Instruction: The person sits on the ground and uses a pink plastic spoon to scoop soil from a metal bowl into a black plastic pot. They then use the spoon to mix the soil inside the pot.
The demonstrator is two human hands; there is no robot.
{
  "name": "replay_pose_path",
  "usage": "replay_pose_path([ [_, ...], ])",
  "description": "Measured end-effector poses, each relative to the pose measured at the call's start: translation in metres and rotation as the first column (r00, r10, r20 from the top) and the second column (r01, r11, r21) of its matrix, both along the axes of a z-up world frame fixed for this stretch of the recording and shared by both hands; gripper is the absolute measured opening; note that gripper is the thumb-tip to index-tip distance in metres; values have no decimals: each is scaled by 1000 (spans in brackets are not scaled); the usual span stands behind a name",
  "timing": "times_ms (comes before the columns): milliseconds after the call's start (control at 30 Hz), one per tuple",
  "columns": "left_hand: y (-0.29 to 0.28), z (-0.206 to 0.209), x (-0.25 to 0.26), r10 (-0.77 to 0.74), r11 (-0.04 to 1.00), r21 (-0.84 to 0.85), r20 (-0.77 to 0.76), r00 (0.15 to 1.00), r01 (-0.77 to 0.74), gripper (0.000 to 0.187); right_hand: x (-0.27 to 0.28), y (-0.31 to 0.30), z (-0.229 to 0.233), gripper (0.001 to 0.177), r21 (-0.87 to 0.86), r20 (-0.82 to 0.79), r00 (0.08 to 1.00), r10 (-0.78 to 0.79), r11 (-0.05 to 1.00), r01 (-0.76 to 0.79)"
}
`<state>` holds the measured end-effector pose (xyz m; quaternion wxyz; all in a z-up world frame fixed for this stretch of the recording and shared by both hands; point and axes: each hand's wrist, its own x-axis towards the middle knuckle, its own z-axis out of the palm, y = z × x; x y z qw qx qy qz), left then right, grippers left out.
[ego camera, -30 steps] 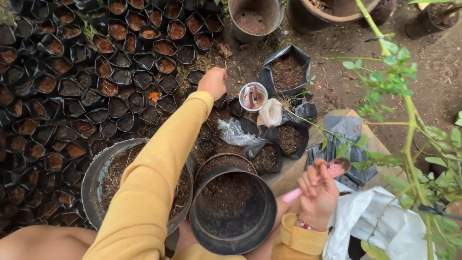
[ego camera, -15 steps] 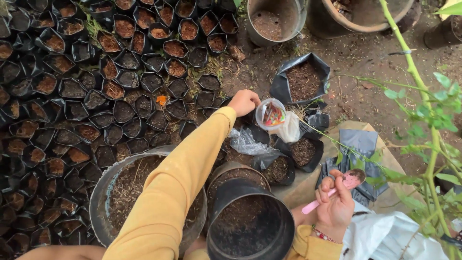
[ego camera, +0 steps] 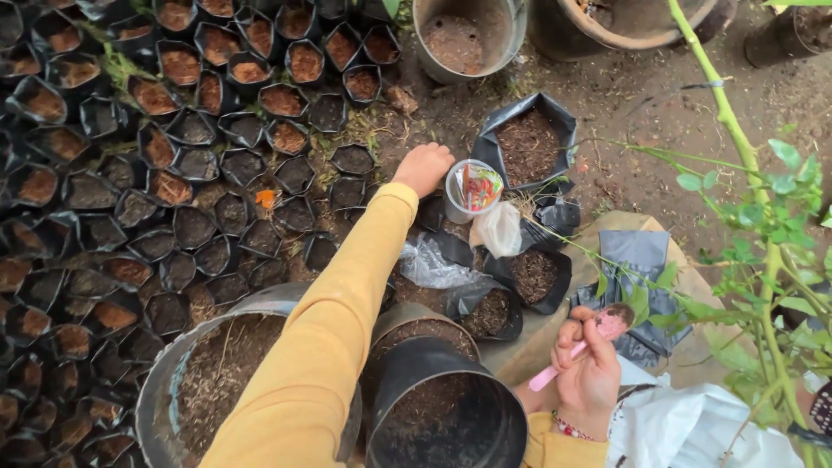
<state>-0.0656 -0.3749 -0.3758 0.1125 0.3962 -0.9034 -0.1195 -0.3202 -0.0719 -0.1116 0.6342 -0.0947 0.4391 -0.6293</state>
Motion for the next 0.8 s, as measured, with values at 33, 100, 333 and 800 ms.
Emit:
replay_pose_path([
  [33,-1,-6,-2,-4,1000,-14,26,1000,5,15,2,-1,2,25,-18,30,1000,4,1000,-4],
  [100,3,-17,-6,-10,1000,-26,53,999,11,15,4,-1,5,25,-35,60,998,8,999,-6],
  [333,13,-8,-7,118,993,21,-79,990,-117,34,5,-3,2,26,-21,37,999,18,1000,-17],
  [800,-12,85,-6,962,210,959,-237,134,193,30,4,-1,1,26,-18,65,998,8,1000,-7],
])
